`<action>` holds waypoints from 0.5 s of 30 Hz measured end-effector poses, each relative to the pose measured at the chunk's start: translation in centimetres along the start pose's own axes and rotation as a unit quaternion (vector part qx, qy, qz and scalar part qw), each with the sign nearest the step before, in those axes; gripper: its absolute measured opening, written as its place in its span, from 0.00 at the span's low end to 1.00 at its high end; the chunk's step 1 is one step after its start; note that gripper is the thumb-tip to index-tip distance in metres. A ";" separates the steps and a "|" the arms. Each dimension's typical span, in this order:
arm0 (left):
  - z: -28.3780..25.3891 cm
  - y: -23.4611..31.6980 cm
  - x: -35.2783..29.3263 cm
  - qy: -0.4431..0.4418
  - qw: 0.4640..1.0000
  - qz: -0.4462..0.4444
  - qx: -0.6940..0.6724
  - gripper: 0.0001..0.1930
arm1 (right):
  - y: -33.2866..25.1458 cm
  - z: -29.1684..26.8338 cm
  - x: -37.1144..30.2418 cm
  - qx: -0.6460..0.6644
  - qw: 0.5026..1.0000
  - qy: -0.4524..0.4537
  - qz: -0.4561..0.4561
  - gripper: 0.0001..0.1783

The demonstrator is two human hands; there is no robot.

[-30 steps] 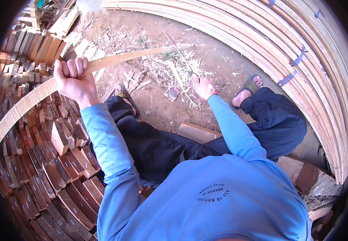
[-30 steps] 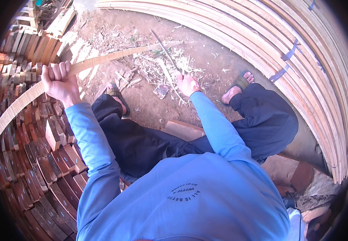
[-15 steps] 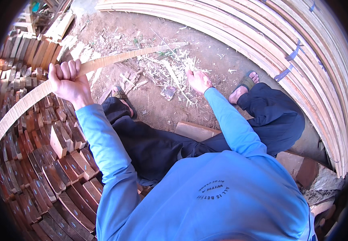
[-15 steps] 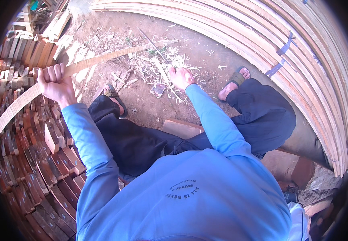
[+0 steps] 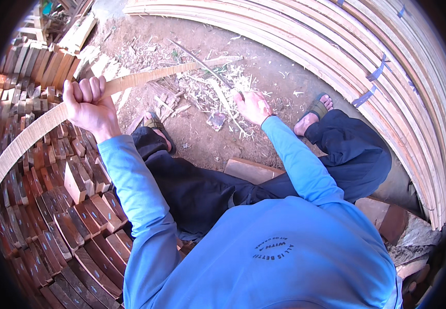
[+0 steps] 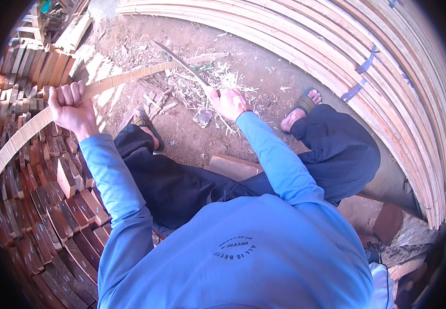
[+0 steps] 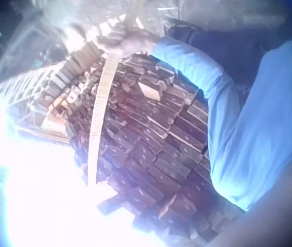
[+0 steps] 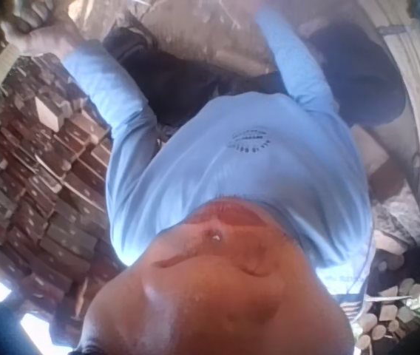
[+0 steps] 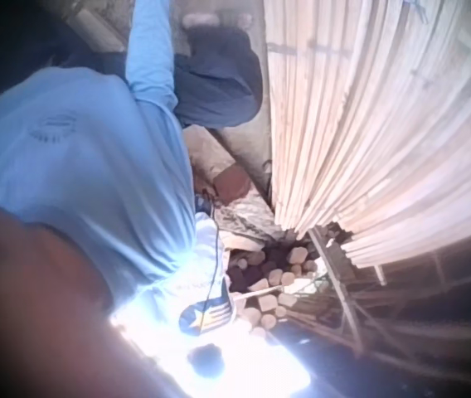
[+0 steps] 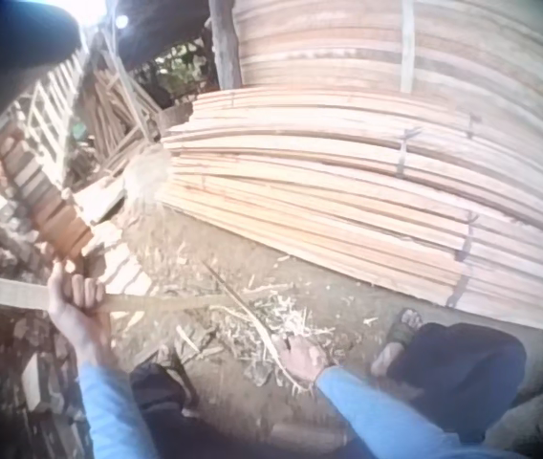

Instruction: The person uses a long blade to shave thin strips of wood from a piece of lumber while sitting on the ground.

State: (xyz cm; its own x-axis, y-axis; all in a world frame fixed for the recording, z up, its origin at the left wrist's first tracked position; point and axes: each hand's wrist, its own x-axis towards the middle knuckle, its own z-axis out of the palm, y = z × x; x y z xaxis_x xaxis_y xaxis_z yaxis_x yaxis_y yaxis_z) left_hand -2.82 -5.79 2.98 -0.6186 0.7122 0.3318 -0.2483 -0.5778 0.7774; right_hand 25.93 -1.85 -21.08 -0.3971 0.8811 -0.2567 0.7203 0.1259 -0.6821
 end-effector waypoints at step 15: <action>0.5 -0.2 0.4 -0.017 1.000 -0.002 -0.007 0.25 | 3.1 2.2 -0.3 -0.010 0.996 0.018 0.090 0.34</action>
State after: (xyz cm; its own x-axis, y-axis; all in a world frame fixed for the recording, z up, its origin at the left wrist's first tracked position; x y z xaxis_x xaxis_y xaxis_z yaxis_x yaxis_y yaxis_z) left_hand -2.64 -5.20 3.27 -0.5924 0.7278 0.3456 -0.2621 -0.5797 0.7715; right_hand 27.07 -2.76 -24.64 -0.2395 0.9058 -0.3494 0.7895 -0.0278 -0.6132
